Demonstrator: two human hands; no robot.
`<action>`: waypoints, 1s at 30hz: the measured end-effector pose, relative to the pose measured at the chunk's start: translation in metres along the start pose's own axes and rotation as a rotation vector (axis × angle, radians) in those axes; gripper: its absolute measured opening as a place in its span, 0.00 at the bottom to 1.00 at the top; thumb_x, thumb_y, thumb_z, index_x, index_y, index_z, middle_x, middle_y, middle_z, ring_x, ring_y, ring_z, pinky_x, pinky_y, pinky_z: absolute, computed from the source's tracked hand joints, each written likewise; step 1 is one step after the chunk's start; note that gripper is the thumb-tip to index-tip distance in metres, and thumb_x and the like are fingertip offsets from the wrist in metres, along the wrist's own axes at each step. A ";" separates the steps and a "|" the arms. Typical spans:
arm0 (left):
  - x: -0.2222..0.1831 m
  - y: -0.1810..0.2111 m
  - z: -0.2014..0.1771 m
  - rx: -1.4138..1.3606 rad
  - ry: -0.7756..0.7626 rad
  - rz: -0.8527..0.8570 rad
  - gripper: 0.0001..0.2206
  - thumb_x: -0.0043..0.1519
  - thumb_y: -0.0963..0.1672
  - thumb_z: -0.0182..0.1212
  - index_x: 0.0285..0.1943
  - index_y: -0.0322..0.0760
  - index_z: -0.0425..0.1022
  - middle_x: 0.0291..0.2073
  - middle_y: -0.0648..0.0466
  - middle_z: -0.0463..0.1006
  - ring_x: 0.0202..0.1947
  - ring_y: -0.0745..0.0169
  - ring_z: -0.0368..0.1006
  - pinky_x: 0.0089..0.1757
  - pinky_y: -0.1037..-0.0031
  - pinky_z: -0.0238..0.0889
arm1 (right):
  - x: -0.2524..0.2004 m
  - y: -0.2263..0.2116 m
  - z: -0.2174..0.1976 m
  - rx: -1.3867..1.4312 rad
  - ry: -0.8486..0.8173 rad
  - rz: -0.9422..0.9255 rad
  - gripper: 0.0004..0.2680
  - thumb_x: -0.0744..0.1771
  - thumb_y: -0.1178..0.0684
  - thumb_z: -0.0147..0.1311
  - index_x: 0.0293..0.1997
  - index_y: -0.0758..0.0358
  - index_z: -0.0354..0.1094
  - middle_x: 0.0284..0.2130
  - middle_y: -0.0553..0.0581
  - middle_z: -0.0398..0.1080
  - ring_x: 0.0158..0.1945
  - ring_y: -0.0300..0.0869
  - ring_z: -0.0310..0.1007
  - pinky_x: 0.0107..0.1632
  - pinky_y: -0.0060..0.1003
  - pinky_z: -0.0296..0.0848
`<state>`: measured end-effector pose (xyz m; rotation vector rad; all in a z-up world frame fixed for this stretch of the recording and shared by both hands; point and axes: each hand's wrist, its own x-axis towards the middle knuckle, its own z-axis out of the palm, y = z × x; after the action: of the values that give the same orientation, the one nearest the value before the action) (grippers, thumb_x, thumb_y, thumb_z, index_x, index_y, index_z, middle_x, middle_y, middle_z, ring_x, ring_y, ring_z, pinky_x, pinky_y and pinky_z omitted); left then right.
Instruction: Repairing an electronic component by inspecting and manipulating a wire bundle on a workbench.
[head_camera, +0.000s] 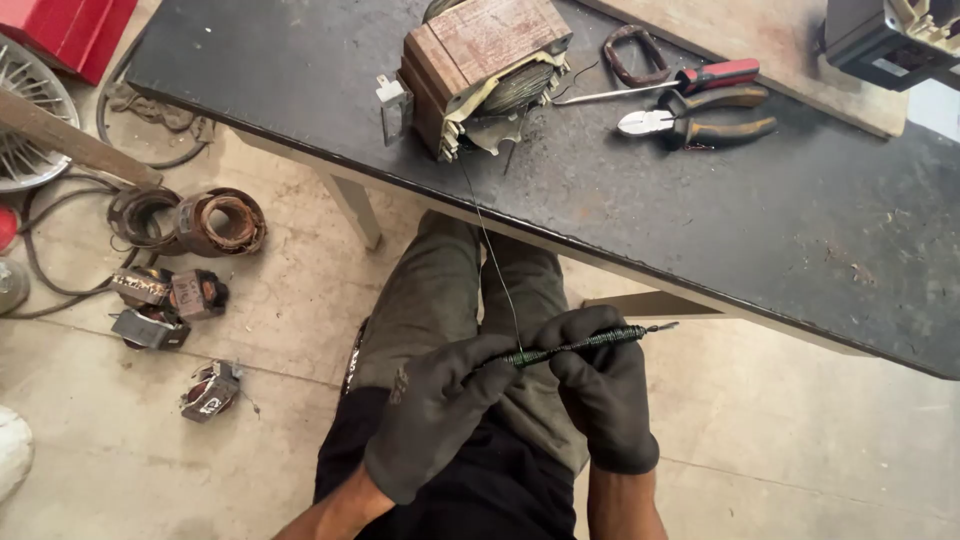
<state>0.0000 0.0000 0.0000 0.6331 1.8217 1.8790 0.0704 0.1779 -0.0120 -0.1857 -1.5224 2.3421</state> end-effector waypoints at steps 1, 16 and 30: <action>-0.001 -0.001 0.000 0.000 0.002 0.001 0.14 0.66 0.47 0.58 0.55 0.35 0.80 0.44 0.53 0.87 0.46 0.66 0.82 0.46 0.76 0.73 | 0.001 -0.003 0.003 0.000 -0.002 0.000 0.12 0.65 0.53 0.66 0.40 0.61 0.60 0.33 0.61 0.68 0.40 0.46 0.70 0.46 0.41 0.70; -0.002 -0.023 0.001 0.380 0.087 0.368 0.15 0.68 0.45 0.59 0.63 0.38 0.73 0.55 0.52 0.81 0.55 0.55 0.79 0.55 0.65 0.72 | 0.010 -0.007 0.014 -0.205 0.027 -0.021 0.11 0.67 0.47 0.62 0.41 0.64 0.66 0.36 0.58 0.74 0.40 0.44 0.75 0.45 0.36 0.73; 0.009 -0.013 -0.003 0.155 0.077 0.121 0.14 0.65 0.46 0.61 0.54 0.33 0.80 0.49 0.49 0.86 0.51 0.58 0.83 0.49 0.74 0.77 | 0.013 -0.001 0.002 -0.120 -0.004 -0.023 0.11 0.67 0.50 0.62 0.41 0.62 0.61 0.36 0.60 0.71 0.43 0.46 0.73 0.47 0.40 0.73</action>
<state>-0.0089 0.0037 -0.0124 0.7488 2.0350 1.8736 0.0579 0.1809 -0.0088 -0.1915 -1.6592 2.2359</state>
